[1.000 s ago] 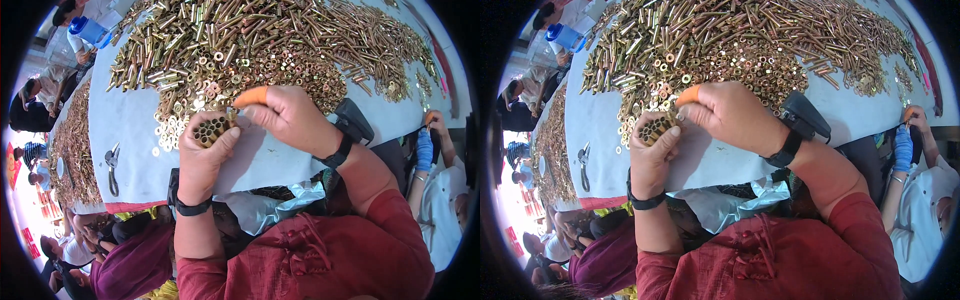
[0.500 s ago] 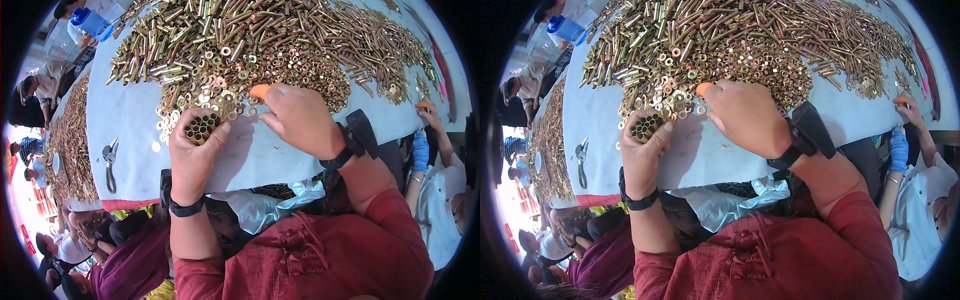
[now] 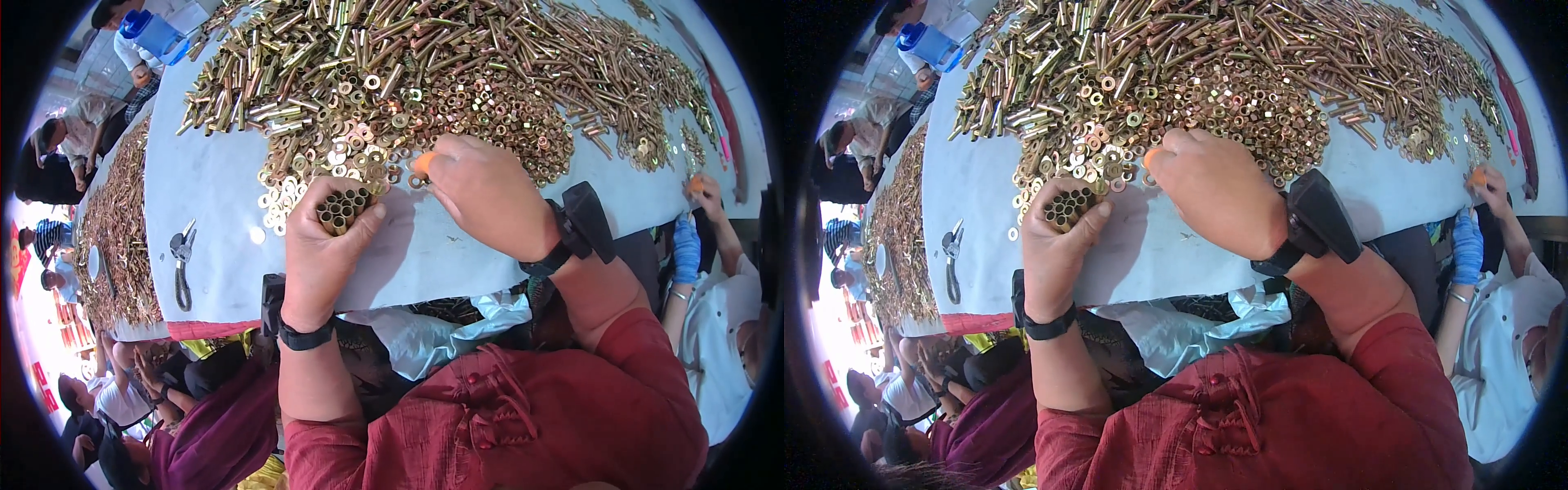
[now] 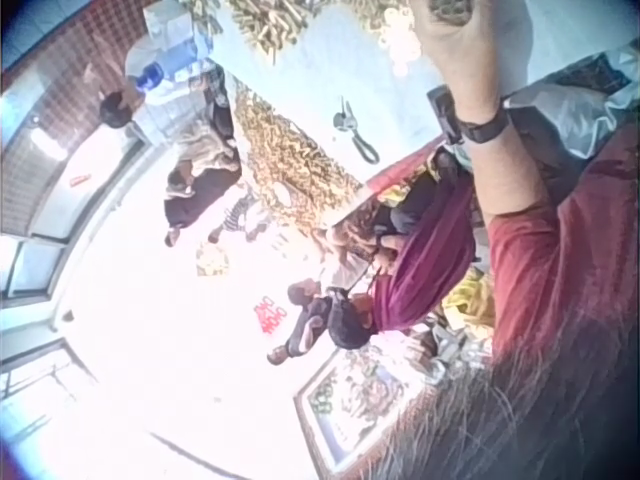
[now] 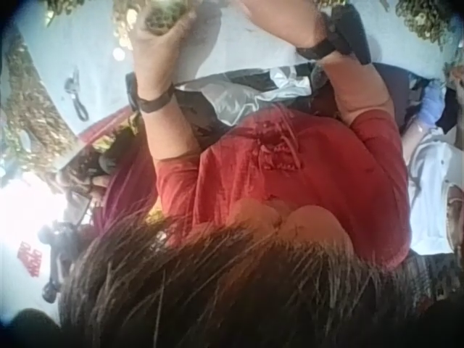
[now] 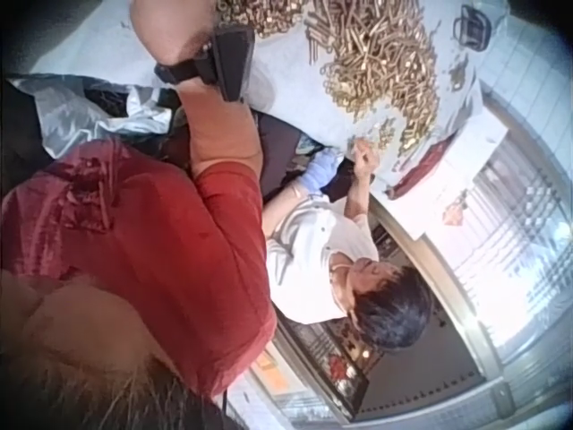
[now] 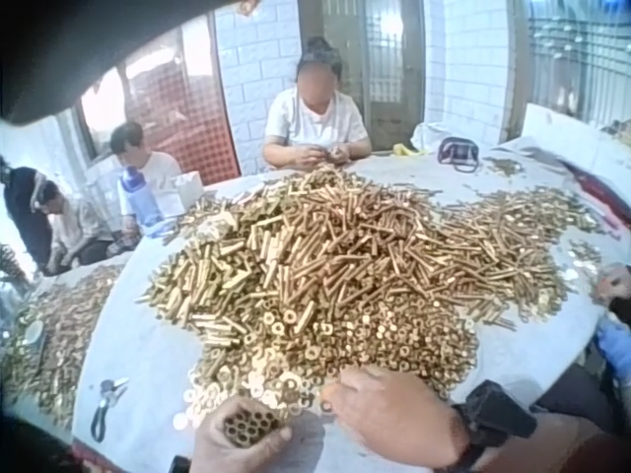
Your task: The person picks up a bolt and a washer, slides the washer onto the bolt, and places the assembled unit into a cluster held in their other hand. This process is repeated until the cluster is full.
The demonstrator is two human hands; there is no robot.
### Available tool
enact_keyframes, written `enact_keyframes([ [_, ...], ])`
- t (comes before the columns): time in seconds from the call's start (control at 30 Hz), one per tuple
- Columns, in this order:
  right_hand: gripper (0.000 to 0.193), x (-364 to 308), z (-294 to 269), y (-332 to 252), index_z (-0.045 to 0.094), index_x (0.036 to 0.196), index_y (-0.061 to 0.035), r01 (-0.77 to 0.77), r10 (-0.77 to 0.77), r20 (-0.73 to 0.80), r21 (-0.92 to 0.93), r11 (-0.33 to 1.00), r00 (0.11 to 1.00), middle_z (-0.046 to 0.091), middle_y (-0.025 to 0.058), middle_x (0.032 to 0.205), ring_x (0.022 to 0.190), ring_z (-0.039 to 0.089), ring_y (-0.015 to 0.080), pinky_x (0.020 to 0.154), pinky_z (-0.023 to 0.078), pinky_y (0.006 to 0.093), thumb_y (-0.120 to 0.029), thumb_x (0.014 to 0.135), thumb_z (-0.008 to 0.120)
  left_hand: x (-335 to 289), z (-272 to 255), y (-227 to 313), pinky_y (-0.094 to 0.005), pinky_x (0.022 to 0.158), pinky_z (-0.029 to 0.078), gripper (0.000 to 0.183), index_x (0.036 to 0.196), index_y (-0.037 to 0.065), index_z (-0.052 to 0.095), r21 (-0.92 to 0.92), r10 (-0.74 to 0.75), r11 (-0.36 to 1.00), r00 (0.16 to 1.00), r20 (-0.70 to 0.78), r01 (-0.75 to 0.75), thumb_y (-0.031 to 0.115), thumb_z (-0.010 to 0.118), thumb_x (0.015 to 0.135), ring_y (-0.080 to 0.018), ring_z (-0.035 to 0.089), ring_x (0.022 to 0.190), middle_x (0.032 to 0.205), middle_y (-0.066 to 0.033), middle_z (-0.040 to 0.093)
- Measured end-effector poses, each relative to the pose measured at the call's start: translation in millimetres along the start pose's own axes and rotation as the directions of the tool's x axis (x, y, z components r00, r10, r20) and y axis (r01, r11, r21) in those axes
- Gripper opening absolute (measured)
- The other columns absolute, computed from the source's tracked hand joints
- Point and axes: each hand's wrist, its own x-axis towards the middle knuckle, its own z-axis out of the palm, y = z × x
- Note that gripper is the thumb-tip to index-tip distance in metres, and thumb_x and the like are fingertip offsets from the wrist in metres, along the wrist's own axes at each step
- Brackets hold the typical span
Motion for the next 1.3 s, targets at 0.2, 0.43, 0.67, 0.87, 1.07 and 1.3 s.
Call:
enact_keyframes([
  [0.2,0.021,6.9,-16.9,-5.6,0.063,0.105,-0.0033,-0.345,0.25,0.238,0.603,0.719,0.938,0.065,0.0067,0.09,0.078,0.063,0.015,0.071,0.052,0.0292,-0.006,0.084,0.067,4.5,3.7,-9.7,-0.0257,0.071,0.049,0.021,0.095,0.002,0.061,0.276,0.183,0.942,0.982,0.045,-0.189,0.002,0.075,0.079,-0.0102,0.06,0.075,0.082,-0.0049,0.065],
  [0.43,0.02,5.0,-6.0,-2.2,0.064,0.103,-0.002,-0.188,0.148,0.12,0.74,0.646,0.982,0.065,0.0123,0.086,0.074,0.065,0.0235,0.068,0.052,0.0324,-0.008,0.084,0.067,2.3,9.6,0.4,-0.0284,0.069,0.051,0.022,0.093,0.002,0.062,0.309,0.178,0.932,0.982,0.067,-0.19,0.002,0.075,0.076,-0.0146,0.063,0.074,0.083,-0.0082,0.067],
  [0.67,0.017,2.2,-3.8,2.8,0.062,0.099,-0.0032,-0.036,0.032,0.016,0.587,0.809,0.999,0.064,0.0092,0.086,0.076,0.064,0.0241,0.07,0.052,0.0332,-0.008,0.084,0.068,2.3,13.9,5.3,-0.026,0.072,0.049,0.021,0.092,0.002,0.062,0.351,0.138,0.921,0.984,0.109,-0.168,0.001,0.076,0.075,-0.0101,0.058,0.076,0.082,-0.0024,0.064],
  [0.87,0.029,0.3,-4.6,-8.1,0.06,0.083,-0.0051,-0.074,0.087,-0.016,0.385,0.92,0.996,0.064,0.0123,0.079,0.074,0.063,0.034,0.063,0.049,0.0436,-0.033,0.087,0.066,3.3,16.4,1.1,-0.03,0.065,0.051,0.021,0.091,0.002,0.062,0.39,0.221,0.886,0.968,0.119,-0.25,0.004,0.075,0.074,-0.0185,0.063,0.067,0.078,-0.0098,0.067],
  [1.07,0.028,1.1,-4.9,-13.4,0.063,0.089,-0.0053,-0.282,0.252,0.139,0.628,0.725,0.958,0.063,0.0104,0.073,0.068,0.063,0.0293,0.061,0.049,0.0394,-0.032,0.087,0.068,2.6,16.8,-1.7,-0.027,0.066,0.05,0.019,0.091,0.002,0.061,0.283,0.148,0.945,0.985,0.088,-0.167,0.002,0.074,0.076,-0.0111,0.06,0.071,0.08,-0.0054,0.066],
  [1.3,0.024,0.6,14.5,-7.7,0.063,0.095,-0.0032,-0.244,0.282,0.093,0.789,0.565,0.955,0.062,0.006,0.07,0.064,0.06,0.0176,0.06,0.049,0.0316,-0.026,0.089,0.07,3.1,17.4,-4.5,-0.0258,0.073,0.051,0.022,0.095,0.001,0.062,0.175,0.105,0.979,0.994,0.029,-0.108,0.001,0.076,0.078,-0.009,0.061,0.079,0.087,-0.0047,0.068],
])
